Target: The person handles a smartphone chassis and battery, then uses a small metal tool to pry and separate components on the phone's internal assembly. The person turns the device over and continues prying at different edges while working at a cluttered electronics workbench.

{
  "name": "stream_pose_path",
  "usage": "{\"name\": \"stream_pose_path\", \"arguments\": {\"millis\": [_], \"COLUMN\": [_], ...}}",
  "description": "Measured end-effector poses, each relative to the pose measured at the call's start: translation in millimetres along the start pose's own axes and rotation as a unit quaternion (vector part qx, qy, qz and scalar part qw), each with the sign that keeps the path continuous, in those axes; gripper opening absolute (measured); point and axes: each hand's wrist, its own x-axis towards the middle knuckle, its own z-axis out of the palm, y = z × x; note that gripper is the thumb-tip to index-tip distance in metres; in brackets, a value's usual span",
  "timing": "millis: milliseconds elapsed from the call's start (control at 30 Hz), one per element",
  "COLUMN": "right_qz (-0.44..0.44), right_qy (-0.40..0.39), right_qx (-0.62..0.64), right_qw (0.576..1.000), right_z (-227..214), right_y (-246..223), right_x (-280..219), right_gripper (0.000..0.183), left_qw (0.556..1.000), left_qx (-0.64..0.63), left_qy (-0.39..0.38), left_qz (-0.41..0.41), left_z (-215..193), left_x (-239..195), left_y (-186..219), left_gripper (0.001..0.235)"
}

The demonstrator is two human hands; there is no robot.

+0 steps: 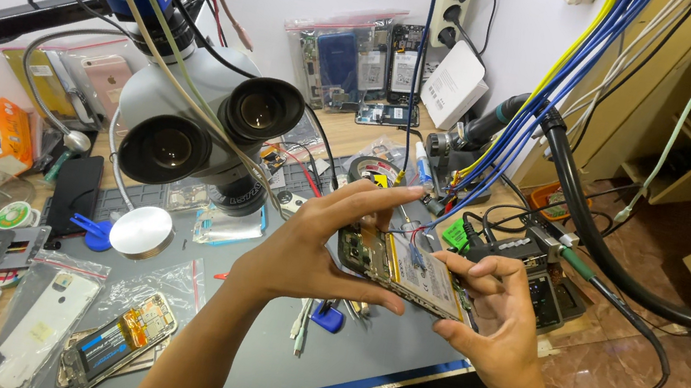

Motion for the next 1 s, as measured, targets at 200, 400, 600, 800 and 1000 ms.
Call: {"name": "stream_pose_path", "arguments": {"millis": [200,400,600,800,1000], "right_qz": [0.03,0.067,0.029,0.032,-0.004], "right_qy": [0.002,-0.006,0.053,0.14,0.185], "right_qx": [-0.005,0.006,-0.019,0.044,0.114], "right_qw": [1.0,0.998,0.998,0.989,0.976], "right_z": [1.3,0.3,1.7,17.1,39.1], "right_y": [-8.0,-12.6,1.6,0.5,2.2], "right_x": [8.3,13.5,22.4,35.3,37.8], "right_gripper": [0.057,0.055,0.066,0.078,0.082], "left_qw": [0.998,0.995,0.984,0.969,0.952], "left_qx": [-0.053,-0.07,-0.118,-0.14,-0.112], "left_qy": [0.003,0.015,0.133,0.203,0.279], "left_qz": [-0.035,-0.063,-0.017,0.002,0.05], "left_z": [-5.2,-5.9,15.4,35.8,59.1], "left_x": [-2.9,-3.3,-13.7,-20.2,-23.9], "left_y": [-2.6,3.0,-29.2,-46.4,-58.8], "left_gripper": [0.044,0.038,0.034,0.039,0.038]}}
